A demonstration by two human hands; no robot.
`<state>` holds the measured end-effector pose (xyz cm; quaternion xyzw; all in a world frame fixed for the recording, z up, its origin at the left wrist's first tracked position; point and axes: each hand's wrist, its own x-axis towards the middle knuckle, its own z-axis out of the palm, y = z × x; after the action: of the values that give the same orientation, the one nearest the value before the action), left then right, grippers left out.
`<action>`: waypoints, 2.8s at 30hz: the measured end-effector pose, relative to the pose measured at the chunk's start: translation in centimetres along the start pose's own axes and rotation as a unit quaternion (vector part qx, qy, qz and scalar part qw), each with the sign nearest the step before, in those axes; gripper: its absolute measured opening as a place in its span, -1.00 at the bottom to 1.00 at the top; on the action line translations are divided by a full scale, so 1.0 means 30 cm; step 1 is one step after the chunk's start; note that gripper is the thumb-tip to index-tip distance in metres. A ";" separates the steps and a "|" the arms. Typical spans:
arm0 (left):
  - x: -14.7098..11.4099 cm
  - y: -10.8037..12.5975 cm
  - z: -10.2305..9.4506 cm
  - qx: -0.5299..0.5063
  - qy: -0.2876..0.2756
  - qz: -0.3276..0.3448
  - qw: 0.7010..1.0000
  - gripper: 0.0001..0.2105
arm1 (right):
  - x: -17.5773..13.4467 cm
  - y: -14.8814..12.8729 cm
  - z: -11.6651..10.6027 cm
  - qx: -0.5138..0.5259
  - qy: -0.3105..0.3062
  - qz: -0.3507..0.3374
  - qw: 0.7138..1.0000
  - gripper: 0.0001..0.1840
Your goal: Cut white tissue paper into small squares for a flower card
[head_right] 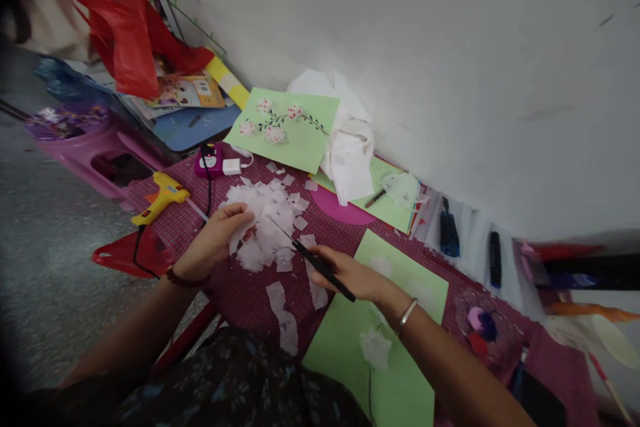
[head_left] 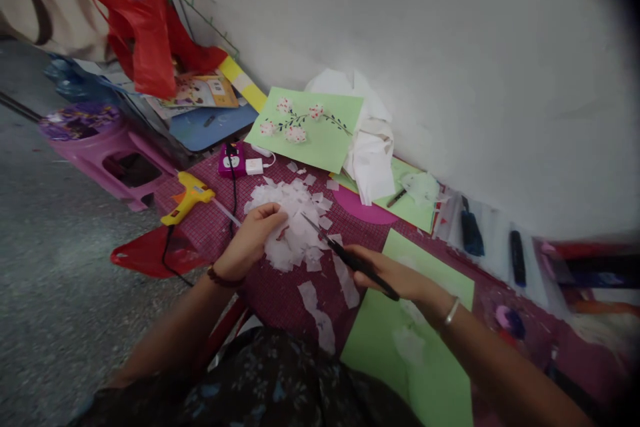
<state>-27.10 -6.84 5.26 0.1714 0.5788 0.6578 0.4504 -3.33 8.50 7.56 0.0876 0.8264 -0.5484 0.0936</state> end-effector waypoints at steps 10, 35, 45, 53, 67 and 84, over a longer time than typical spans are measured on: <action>-0.018 -0.018 0.049 0.035 -0.036 -0.018 0.999 -0.74 | 0.024 -0.037 0.017 0.017 0.019 0.033 0.999 -0.28; -0.048 -0.012 -0.042 0.086 -0.045 0.011 0.995 -0.77 | 0.055 0.008 0.000 0.001 0.056 0.039 0.998 -0.31; -0.040 -0.007 -0.013 0.056 0.004 0.038 0.998 -0.74 | 0.048 -0.025 -0.011 -0.049 -0.036 0.009 0.998 -0.26; -0.024 -0.026 -0.010 -0.067 0.040 0.001 0.997 -0.80 | 0.068 -0.011 0.005 -0.046 -0.031 0.005 0.998 -0.29; -0.029 -0.031 0.019 0.005 0.009 0.009 1.000 -0.80 | 0.061 -0.039 0.010 0.097 0.060 0.067 0.991 -0.34; -0.026 -0.024 0.029 0.057 -0.001 0.067 0.996 -0.78 | 0.079 -0.043 0.020 0.027 0.011 0.012 1.000 -0.27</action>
<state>-25.73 -6.99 5.06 0.2361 0.6023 0.6521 0.3953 -5.90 7.55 7.87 0.1060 0.8112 -0.5682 0.0886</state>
